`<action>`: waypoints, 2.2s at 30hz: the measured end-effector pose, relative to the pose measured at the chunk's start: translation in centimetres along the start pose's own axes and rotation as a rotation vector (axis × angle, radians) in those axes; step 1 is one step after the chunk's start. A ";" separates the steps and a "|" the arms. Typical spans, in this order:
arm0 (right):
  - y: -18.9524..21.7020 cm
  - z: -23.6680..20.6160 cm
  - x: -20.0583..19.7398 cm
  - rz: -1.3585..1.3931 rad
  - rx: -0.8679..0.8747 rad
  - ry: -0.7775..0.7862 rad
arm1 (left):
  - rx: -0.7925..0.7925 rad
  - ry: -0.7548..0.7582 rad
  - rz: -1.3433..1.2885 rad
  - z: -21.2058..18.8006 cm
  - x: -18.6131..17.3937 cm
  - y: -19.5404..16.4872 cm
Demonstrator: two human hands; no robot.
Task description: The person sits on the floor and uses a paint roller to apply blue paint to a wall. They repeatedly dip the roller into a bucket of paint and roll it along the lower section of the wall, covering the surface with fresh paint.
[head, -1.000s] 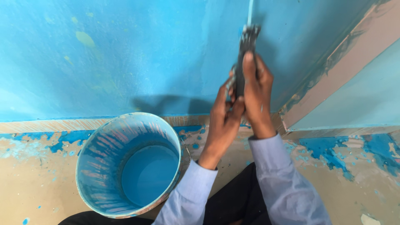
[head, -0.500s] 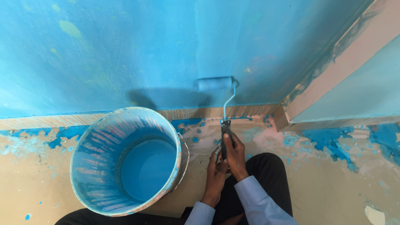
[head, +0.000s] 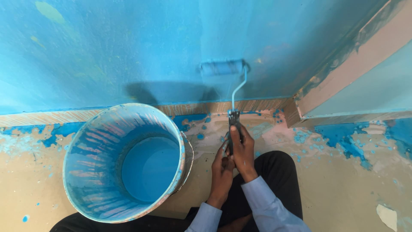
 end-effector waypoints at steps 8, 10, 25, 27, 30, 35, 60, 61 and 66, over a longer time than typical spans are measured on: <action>9.7 -1.5 2.2 -0.073 -0.276 -0.022 | 0.226 0.003 0.005 2.5 2.0 -8.6; 13.1 -1.9 3.1 -0.079 -0.341 -0.024 | 0.401 0.027 0.001 3.5 2.4 -12.2; 21.9 -2.6 4.9 -0.039 -0.522 0.032 | 0.658 0.075 0.105 6.3 3.4 -20.3; 18.1 -2.4 3.8 -0.040 -0.484 0.032 | 0.563 0.052 0.138 5.1 2.8 -17.0; 11.5 -2.0 1.9 -0.044 -0.334 -0.015 | 0.407 0.046 0.137 2.9 2.2 -11.4; 2.6 -1.0 -1.9 -0.016 -0.078 -0.026 | 0.044 0.048 0.099 0.2 2.2 -3.2; 13.4 -1.4 -3.6 -0.160 -0.363 -0.114 | 0.470 0.053 0.078 3.4 8.2 -9.0; 14.9 -1.6 -3.2 -0.145 -0.394 -0.114 | 0.514 0.052 0.071 3.7 8.4 -10.7; 22.4 -1.6 -1.5 -0.161 -0.623 -0.065 | 0.648 0.074 0.074 6.4 9.5 -18.3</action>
Point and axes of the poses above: each hand's wrist, its own z-axis towards the middle knuckle, its own x-axis out of the palm, y = z × x, the point moved 2 cm from there along z, towards the middle knuckle, and after that the axes turned 14 degrees about x, right-handed, at the moved point
